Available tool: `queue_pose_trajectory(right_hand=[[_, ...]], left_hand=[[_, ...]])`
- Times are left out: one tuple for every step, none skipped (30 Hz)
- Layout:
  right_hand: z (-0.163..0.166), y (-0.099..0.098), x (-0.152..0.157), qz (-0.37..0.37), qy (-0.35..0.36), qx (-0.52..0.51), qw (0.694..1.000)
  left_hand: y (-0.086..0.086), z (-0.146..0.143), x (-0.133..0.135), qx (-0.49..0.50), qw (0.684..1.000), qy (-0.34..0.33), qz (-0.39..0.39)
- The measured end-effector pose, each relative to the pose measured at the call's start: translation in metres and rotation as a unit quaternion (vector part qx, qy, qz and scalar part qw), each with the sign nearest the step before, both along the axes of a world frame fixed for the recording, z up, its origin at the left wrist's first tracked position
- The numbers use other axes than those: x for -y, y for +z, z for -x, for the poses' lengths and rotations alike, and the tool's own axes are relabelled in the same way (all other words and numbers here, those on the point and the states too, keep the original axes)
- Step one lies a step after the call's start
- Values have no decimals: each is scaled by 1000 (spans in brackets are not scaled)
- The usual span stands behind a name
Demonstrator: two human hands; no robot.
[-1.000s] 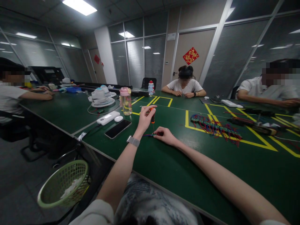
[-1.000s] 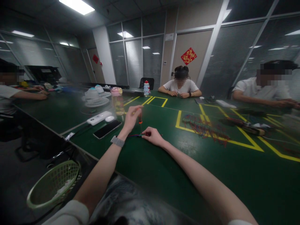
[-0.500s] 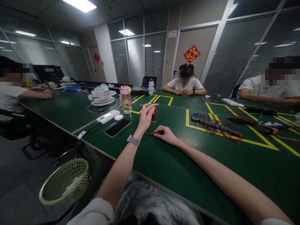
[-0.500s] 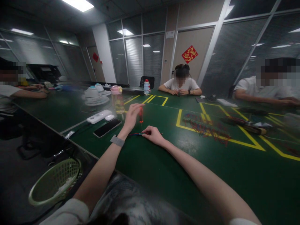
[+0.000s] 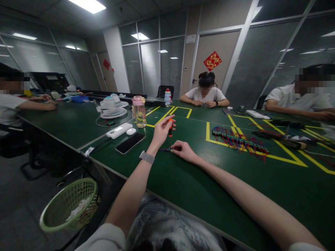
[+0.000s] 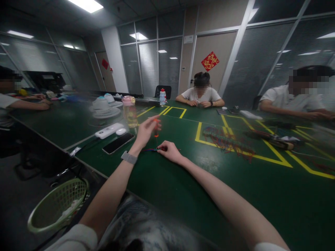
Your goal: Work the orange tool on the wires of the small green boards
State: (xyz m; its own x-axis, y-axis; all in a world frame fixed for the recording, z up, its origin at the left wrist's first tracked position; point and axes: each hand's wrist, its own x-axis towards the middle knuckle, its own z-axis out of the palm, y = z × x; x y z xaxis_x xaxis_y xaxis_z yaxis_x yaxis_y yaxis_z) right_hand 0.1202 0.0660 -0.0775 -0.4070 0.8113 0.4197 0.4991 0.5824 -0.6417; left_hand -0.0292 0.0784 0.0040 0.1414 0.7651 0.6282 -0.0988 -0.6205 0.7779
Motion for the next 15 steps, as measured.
queue_pose_trajectory(right_hand=[[0, 0, 0, -1, 1, 1, 1000], [0, 1, 0, -1, 1, 2, 1000], [0, 1, 0, -1, 1, 3, 1000], [0, 1, 0, -1, 1, 4, 1000], [0, 2, 0, -1, 1, 5, 1000], [-1, 2, 1, -2, 2, 7, 1000], [-1, 2, 1, -4, 4, 9, 1000], [-1, 2, 1, -5, 6, 11, 1000], [-1, 2, 1, -6, 10, 12, 1000], [-1, 2, 1, -6, 12, 12, 1000], [-1, 2, 1, -5, 13, 11, 1000], [-1, 2, 1, -4, 13, 9, 1000], [-1, 2, 1, -4, 12, 7, 1000], [-1, 2, 1, -5, 10, 4, 1000], [-1, 1, 1, -7, 8, 2, 1000]], left_hand=[[0, 0, 0, -10, 1000, 28, -10], [0, 0, 0, -21, 998, 62, -26], [0, 1, 0, -30, 995, 90, -43], [0, 1, 0, -37, 992, 104, -56], [0, 1, -1, -37, 992, 100, -61], [0, 1, -1, -29, 995, 78, -56], [0, 1, -2, -15, 998, 44, -43], [0, 1, -2, 1, 1000, 8, -27], [0, 1, -2, 15, 1000, -19, -11], [-1, 1, -3, 24, 999, -28, 1], [-1, 1, -2, 25, 1000, -17, 3], [-1, 1, -2, 17, 1000, 11, -4], [0, 2, -1, 5, 999, 48, -18], [0, 2, -1, -9, 996, 83, -33], [1, 2, 0, -21, 993, 106, -47]])
